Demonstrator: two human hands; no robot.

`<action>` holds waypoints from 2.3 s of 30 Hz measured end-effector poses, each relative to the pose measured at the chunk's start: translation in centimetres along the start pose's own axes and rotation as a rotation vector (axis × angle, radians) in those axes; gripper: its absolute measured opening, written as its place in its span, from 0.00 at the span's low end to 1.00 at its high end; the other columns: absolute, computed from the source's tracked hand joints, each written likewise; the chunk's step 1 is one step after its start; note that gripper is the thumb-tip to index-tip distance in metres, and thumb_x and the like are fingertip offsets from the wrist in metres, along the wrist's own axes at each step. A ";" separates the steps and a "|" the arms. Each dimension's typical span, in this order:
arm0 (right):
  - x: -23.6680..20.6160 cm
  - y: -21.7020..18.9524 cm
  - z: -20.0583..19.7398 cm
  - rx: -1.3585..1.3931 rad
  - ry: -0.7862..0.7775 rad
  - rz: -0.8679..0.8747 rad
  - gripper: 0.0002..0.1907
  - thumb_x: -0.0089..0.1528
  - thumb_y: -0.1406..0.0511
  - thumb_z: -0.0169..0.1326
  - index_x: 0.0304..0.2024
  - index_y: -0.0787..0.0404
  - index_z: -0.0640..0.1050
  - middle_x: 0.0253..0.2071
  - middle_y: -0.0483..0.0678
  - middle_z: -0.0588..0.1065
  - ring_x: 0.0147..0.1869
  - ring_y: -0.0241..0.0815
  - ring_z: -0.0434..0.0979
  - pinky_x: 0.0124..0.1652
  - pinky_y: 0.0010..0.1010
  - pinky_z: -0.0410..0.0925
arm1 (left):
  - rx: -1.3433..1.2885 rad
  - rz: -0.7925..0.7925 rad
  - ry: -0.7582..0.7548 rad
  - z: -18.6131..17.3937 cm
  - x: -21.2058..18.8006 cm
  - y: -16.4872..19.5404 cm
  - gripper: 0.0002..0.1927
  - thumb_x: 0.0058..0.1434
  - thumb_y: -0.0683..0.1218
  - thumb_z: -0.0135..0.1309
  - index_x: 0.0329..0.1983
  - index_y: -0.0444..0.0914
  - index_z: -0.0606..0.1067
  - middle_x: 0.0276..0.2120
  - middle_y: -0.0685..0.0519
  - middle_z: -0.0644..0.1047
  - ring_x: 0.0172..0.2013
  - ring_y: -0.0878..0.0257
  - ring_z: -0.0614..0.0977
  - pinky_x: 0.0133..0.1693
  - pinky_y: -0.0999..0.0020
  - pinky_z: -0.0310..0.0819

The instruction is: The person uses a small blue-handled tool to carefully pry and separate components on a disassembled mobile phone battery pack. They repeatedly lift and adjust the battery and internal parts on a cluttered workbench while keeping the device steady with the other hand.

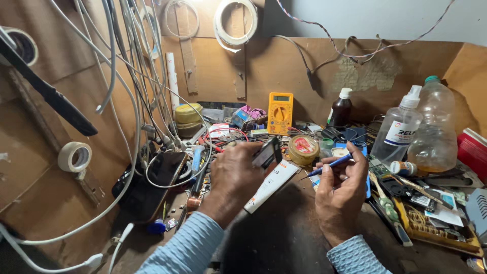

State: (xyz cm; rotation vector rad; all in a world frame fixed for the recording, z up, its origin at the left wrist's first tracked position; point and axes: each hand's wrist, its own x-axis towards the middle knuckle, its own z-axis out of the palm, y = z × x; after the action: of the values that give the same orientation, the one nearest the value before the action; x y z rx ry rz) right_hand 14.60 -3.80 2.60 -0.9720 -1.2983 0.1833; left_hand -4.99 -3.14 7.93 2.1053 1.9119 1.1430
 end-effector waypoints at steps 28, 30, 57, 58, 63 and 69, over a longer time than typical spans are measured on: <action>0.3 0.0 0.4 0.070 -0.072 0.011 0.27 0.65 0.75 0.52 0.66 0.67 0.62 0.44 0.55 0.78 0.46 0.42 0.82 0.46 0.30 0.76 | -0.040 -0.123 -0.384 3.0 -0.7 -3.8 0.54 0.35 0.66 0.73 0.65 0.41 0.72 0.55 0.43 0.76 0.59 0.53 0.75 0.60 0.57 0.66; 0.6 -0.1 0.6 0.070 -0.079 -0.002 0.27 0.65 0.75 0.52 0.66 0.67 0.62 0.43 0.55 0.78 0.46 0.41 0.83 0.47 0.30 0.77 | -0.051 -0.124 -0.409 2.9 -0.7 -3.9 0.53 0.34 0.66 0.72 0.64 0.42 0.73 0.53 0.43 0.77 0.57 0.54 0.77 0.58 0.58 0.69; 2.3 -0.7 3.3 0.159 -0.207 0.087 0.26 0.64 0.74 0.52 0.64 0.65 0.63 0.43 0.53 0.79 0.46 0.39 0.83 0.48 0.29 0.76 | -0.054 -0.163 -0.389 3.4 -1.2 -3.9 0.53 0.32 0.66 0.74 0.64 0.45 0.74 0.49 0.47 0.77 0.57 0.54 0.76 0.58 0.57 0.68; 2.2 -0.7 3.3 0.169 -0.212 0.089 0.26 0.64 0.74 0.52 0.64 0.65 0.63 0.43 0.53 0.79 0.46 0.39 0.82 0.48 0.29 0.76 | -0.056 -0.159 -0.383 3.3 -1.2 -3.9 0.53 0.32 0.66 0.74 0.63 0.45 0.74 0.49 0.47 0.77 0.57 0.54 0.76 0.58 0.57 0.68; 2.0 -0.7 3.5 0.144 -0.208 0.075 0.26 0.64 0.74 0.53 0.64 0.65 0.64 0.43 0.52 0.79 0.46 0.38 0.82 0.47 0.29 0.76 | -0.073 -0.150 -0.370 3.3 -1.2 -3.8 0.52 0.32 0.65 0.74 0.63 0.45 0.74 0.50 0.47 0.76 0.57 0.54 0.75 0.58 0.56 0.67; 2.0 -0.9 3.8 0.154 -0.193 0.009 0.25 0.65 0.74 0.54 0.64 0.65 0.65 0.43 0.50 0.79 0.45 0.37 0.81 0.48 0.29 0.75 | -0.082 -0.155 -0.374 3.5 -1.2 -3.8 0.53 0.32 0.66 0.75 0.64 0.44 0.73 0.50 0.47 0.76 0.56 0.54 0.76 0.58 0.57 0.68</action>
State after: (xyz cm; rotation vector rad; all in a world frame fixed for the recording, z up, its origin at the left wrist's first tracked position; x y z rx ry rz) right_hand 11.63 -1.24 4.51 -0.8448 -1.4332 0.3861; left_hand -6.15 -1.91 2.90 1.9228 1.7814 0.7215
